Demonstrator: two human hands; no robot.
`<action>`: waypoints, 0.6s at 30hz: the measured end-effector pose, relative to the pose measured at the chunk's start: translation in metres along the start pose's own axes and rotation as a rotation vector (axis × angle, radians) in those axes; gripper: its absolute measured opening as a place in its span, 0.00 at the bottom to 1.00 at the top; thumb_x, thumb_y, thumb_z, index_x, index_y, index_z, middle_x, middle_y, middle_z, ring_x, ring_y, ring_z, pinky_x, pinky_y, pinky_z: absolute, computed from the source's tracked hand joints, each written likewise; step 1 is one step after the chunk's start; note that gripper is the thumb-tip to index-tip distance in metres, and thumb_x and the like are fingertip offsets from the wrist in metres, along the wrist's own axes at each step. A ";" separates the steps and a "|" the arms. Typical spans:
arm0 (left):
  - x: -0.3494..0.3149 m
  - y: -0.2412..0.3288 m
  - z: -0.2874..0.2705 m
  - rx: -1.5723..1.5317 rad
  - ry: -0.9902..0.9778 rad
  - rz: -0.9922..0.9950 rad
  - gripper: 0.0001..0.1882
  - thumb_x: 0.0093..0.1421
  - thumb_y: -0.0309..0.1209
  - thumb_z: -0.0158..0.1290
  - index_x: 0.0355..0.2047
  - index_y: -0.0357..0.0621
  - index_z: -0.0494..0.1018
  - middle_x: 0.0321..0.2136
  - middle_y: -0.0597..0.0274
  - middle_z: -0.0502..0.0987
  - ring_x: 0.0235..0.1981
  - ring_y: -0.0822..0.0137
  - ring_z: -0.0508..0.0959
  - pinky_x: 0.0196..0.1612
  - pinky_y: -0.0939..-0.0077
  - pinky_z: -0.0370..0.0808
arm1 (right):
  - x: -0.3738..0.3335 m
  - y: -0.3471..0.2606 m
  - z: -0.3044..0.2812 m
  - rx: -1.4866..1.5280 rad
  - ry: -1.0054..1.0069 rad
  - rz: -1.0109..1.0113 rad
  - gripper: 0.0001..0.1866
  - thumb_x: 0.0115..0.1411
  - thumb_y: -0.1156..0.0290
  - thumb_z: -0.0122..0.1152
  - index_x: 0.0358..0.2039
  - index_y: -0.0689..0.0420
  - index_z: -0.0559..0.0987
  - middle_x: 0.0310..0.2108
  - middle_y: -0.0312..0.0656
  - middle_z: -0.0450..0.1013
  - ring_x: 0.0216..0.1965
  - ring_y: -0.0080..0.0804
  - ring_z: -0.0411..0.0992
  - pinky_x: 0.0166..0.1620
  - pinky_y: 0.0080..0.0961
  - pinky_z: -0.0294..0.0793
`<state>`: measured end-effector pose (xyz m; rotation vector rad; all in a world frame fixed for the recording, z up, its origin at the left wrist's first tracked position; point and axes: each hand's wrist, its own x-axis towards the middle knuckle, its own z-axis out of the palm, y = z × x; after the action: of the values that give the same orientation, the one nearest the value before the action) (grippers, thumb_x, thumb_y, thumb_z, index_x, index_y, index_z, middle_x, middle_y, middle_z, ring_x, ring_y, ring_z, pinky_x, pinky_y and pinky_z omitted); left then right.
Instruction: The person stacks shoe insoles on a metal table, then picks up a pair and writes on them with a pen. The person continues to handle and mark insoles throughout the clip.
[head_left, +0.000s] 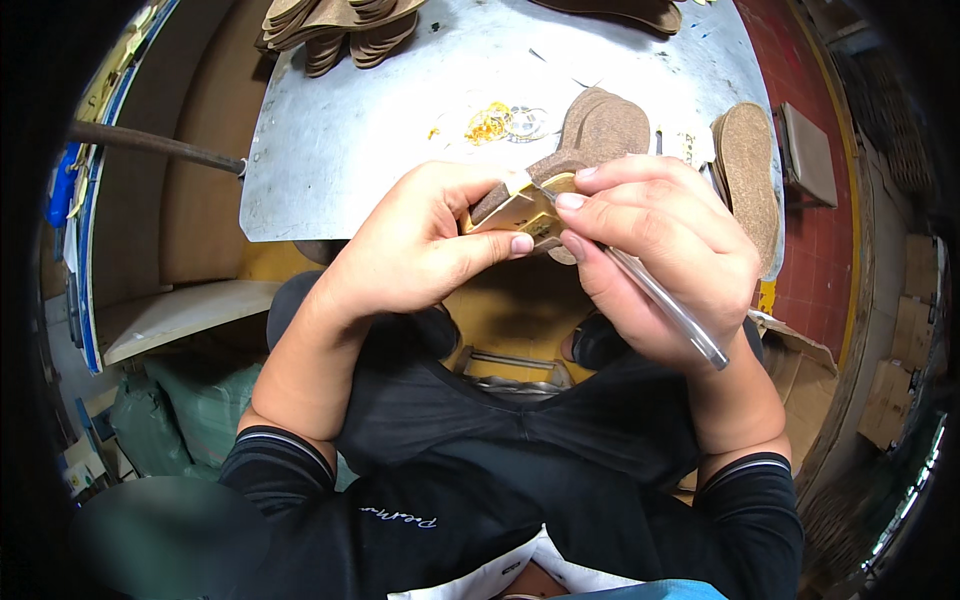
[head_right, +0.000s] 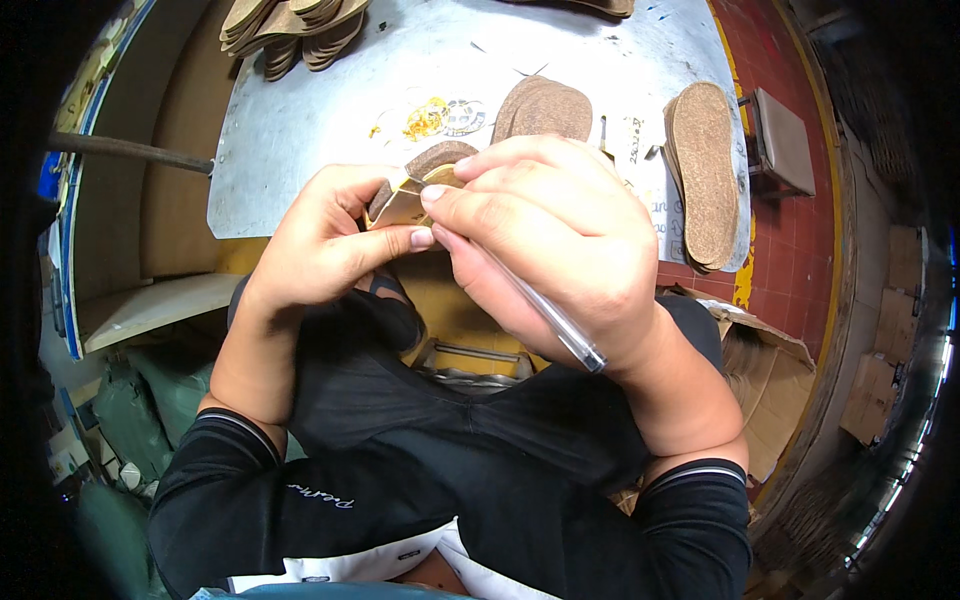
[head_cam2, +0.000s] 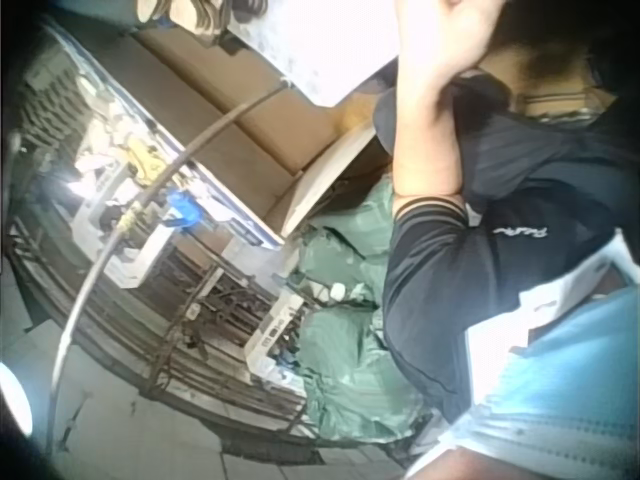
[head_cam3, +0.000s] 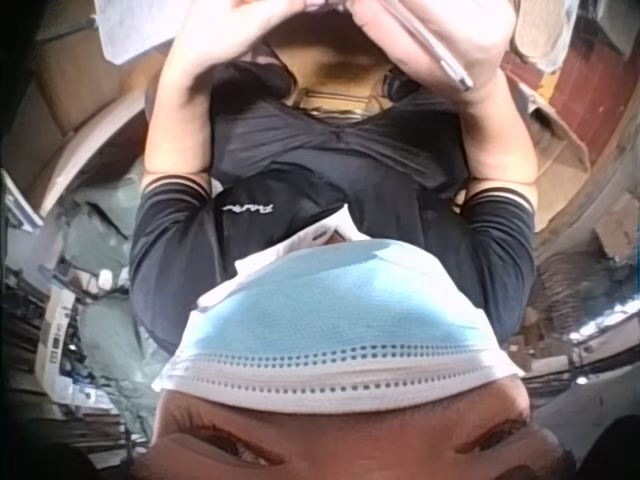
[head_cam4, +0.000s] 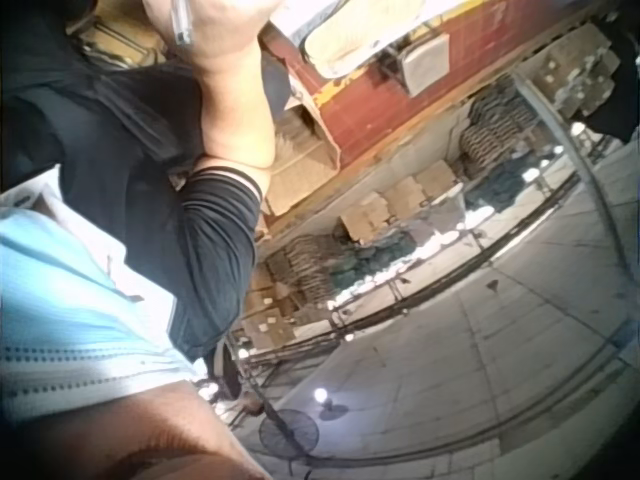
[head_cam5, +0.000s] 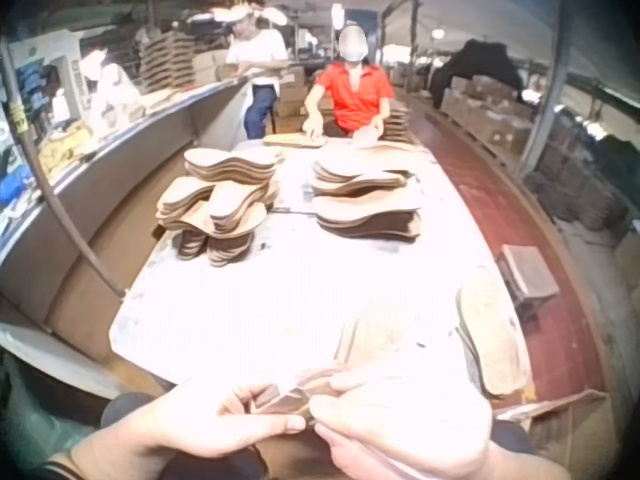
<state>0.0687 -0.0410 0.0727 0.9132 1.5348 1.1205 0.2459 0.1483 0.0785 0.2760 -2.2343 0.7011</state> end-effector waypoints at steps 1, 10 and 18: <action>0.000 -0.002 0.000 -0.014 -0.008 -0.013 0.07 0.73 0.27 0.67 0.46 0.36 0.84 0.30 0.78 0.76 0.32 0.84 0.69 0.34 0.80 0.69 | 0.000 0.000 0.000 0.004 0.002 0.001 0.19 0.48 0.83 0.80 0.42 0.63 0.90 0.36 0.45 0.87 0.41 0.45 0.87 0.50 0.39 0.87; 0.004 -0.012 0.002 -0.097 -0.007 0.046 0.09 0.72 0.29 0.69 0.47 0.37 0.85 0.31 0.77 0.79 0.32 0.84 0.72 0.35 0.81 0.70 | 0.001 -0.004 -0.004 0.025 0.004 0.023 0.17 0.52 0.85 0.79 0.44 0.64 0.89 0.39 0.46 0.87 0.43 0.46 0.87 0.51 0.39 0.87; 0.005 -0.012 -0.001 -0.378 -0.034 0.029 0.18 0.68 0.29 0.72 0.55 0.35 0.84 0.44 0.62 0.89 0.44 0.75 0.85 0.51 0.76 0.82 | -0.011 -0.010 -0.020 0.250 0.107 0.422 0.09 0.68 0.85 0.71 0.46 0.65 0.80 0.49 0.53 0.83 0.55 0.41 0.83 0.60 0.39 0.83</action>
<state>0.0659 -0.0400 0.0598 0.6931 1.2284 1.3519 0.2692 0.1513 0.0858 -0.1177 -2.1200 1.1944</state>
